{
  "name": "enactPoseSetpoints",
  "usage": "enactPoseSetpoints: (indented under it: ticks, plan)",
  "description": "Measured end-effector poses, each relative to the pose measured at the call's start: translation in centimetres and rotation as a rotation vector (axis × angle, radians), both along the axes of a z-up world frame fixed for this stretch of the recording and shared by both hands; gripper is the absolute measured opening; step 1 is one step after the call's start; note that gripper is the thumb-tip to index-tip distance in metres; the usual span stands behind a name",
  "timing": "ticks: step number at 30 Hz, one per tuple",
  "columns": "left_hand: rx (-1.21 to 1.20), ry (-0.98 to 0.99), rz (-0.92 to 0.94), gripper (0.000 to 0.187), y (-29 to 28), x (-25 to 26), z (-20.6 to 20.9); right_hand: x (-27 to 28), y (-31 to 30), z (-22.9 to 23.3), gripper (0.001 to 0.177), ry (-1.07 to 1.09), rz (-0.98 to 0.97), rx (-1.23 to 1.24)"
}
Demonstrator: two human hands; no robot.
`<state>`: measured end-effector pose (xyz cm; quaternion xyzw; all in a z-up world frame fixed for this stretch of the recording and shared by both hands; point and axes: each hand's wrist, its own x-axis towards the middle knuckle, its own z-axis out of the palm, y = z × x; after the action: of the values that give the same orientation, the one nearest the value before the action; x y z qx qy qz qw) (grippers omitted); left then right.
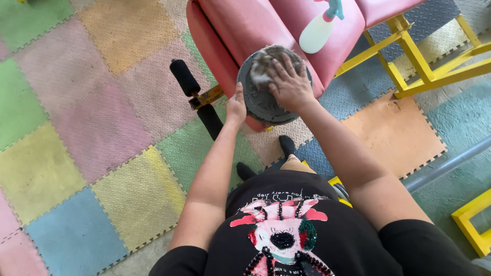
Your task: Clean gym weight plates with spray and cloth and re-rack them on the stands.
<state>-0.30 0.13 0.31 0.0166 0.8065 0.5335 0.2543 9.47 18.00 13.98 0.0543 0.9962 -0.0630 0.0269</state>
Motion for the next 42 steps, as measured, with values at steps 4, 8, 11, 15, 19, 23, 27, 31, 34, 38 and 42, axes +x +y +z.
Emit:
enactPoseSetpoints:
  ticks: [4,8,11,15,19,23,27,31,34,38,42]
  plan:
    - [0.036,-0.033,-0.002,0.097,-0.2,0.5,1.5,3.1,2.4,-2.5,0.062,0.085,-0.072,0.047]
    - [0.105,0.004,0.001,0.096,-0.4,0.3,0.7,7.4,0.6,-3.4,0.063,0.151,-0.149,0.036]
    - [0.079,0.023,-0.029,0.096,-0.4,-0.3,0.2,10.1,-2.6,-3.3,0.062,0.206,-0.219,0.043]
    - [0.071,0.034,-0.043,0.096,-0.5,-0.5,-0.3,10.9,-6.9,-1.9,0.052,0.264,-0.285,-0.107]
    - [0.061,-0.015,-0.042,0.095,-0.6,-0.3,0.3,8.3,-9.8,0.2,0.046,0.262,-0.244,-0.116]
    - [0.219,-0.081,0.024,0.087,-0.3,0.3,1.7,6.3,-10.0,0.2,0.037,0.242,-0.172,-0.271]
    - [0.125,0.048,0.102,0.083,0.5,0.6,-0.1,7.2,-7.8,-0.9,0.038,0.394,-0.030,-0.317]
    - [-0.075,0.259,0.161,0.080,1.3,1.2,-0.8,9.7,-3.3,0.0,0.040,0.395,0.079,-0.243]
    - [-0.074,0.291,0.204,0.079,1.6,1.5,-0.4,10.6,1.8,-0.7,0.035,0.389,0.124,-0.195]
    - [-0.077,0.269,0.201,0.079,1.4,1.9,0.6,9.2,8.1,-0.8,0.025,0.393,0.201,-0.073]
    - [-0.084,0.262,0.211,0.080,1.7,2.0,0.7,5.8,12.7,-0.8,0.027,0.392,0.297,0.052]
